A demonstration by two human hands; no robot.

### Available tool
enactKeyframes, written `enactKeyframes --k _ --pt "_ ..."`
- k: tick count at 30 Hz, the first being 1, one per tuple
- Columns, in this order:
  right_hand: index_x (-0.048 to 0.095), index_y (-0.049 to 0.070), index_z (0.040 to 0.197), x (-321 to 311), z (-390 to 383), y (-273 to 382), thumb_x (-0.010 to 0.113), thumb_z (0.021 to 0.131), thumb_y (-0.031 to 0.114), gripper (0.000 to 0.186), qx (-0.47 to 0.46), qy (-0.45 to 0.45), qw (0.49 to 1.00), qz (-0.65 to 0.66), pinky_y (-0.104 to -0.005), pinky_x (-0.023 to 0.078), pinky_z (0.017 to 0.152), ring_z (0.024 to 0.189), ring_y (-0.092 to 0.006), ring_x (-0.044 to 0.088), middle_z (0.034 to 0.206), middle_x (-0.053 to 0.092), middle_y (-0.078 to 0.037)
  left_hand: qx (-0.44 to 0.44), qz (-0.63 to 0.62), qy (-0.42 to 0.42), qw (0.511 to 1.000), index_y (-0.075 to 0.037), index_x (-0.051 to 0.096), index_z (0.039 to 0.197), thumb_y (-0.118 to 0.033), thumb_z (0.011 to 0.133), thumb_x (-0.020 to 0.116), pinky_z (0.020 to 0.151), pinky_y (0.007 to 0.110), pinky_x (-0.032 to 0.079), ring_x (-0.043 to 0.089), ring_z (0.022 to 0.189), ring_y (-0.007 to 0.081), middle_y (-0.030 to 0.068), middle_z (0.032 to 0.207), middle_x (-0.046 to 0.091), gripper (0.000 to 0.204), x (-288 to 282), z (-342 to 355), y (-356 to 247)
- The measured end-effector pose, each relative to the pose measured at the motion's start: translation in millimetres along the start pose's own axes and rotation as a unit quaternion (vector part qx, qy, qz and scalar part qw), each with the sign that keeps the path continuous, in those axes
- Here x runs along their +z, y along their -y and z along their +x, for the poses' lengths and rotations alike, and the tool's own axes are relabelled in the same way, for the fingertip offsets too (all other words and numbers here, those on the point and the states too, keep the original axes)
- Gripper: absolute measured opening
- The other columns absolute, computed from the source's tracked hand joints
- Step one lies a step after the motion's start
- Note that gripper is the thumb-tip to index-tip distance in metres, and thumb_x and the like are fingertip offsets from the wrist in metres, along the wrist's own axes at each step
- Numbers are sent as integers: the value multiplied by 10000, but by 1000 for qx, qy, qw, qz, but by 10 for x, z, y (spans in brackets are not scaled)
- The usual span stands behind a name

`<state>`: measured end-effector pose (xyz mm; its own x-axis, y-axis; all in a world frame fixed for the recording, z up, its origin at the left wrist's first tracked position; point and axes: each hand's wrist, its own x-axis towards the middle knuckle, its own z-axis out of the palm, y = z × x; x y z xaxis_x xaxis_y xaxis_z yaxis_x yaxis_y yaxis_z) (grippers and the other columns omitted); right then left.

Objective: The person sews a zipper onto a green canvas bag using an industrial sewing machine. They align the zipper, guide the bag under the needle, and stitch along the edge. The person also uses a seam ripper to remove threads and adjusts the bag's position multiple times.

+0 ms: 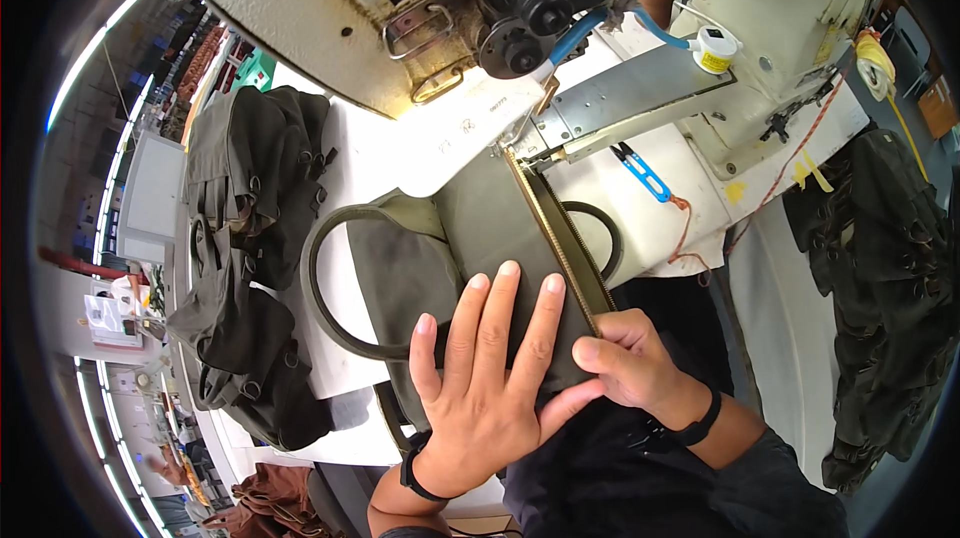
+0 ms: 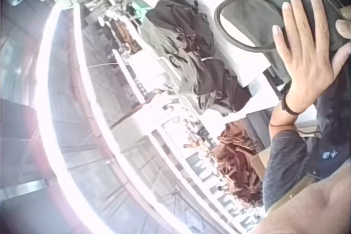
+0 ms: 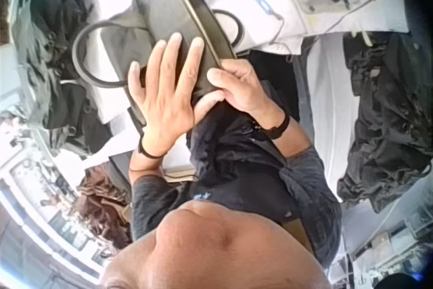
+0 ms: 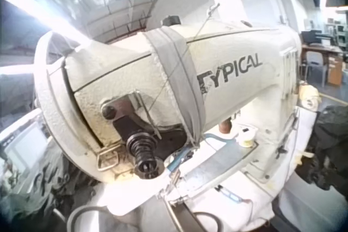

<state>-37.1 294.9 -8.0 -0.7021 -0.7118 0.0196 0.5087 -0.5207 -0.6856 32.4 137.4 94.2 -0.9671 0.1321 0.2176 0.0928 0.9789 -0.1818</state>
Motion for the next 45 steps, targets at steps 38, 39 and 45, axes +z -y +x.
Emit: enactKeyframes --k 38,39,45 --pt "583 84 755 16 685 129 632 1087 179 349 -16 5 998 66 -236 401 554 612 -53 489 697 535 27 -17 -51 -88 995 -108 664 1440 -692 959 611 1276 571 84 600 1311 254 111 1422 651 758 263 539 287" --pt "586 85 758 14 686 132 633 1087 181 346 -13 5 998 61 -235 402 555 613 -53 490 698 536 27 -17 -52 -86 995 -108 661 1445 -692 960 610 1275 574 87 594 1318 256 113 1428 646 761 266 539 291" --pt "601 81 767 -55 768 132 638 1080 204 339 -16 5 999 30 -229 407 555 619 -43 497 694 552 33 -20 -52 -93 994 -82 656 1438 -686 983 558 1278 565 97 588 1337 278 114 1431 649 762 319 590 317"
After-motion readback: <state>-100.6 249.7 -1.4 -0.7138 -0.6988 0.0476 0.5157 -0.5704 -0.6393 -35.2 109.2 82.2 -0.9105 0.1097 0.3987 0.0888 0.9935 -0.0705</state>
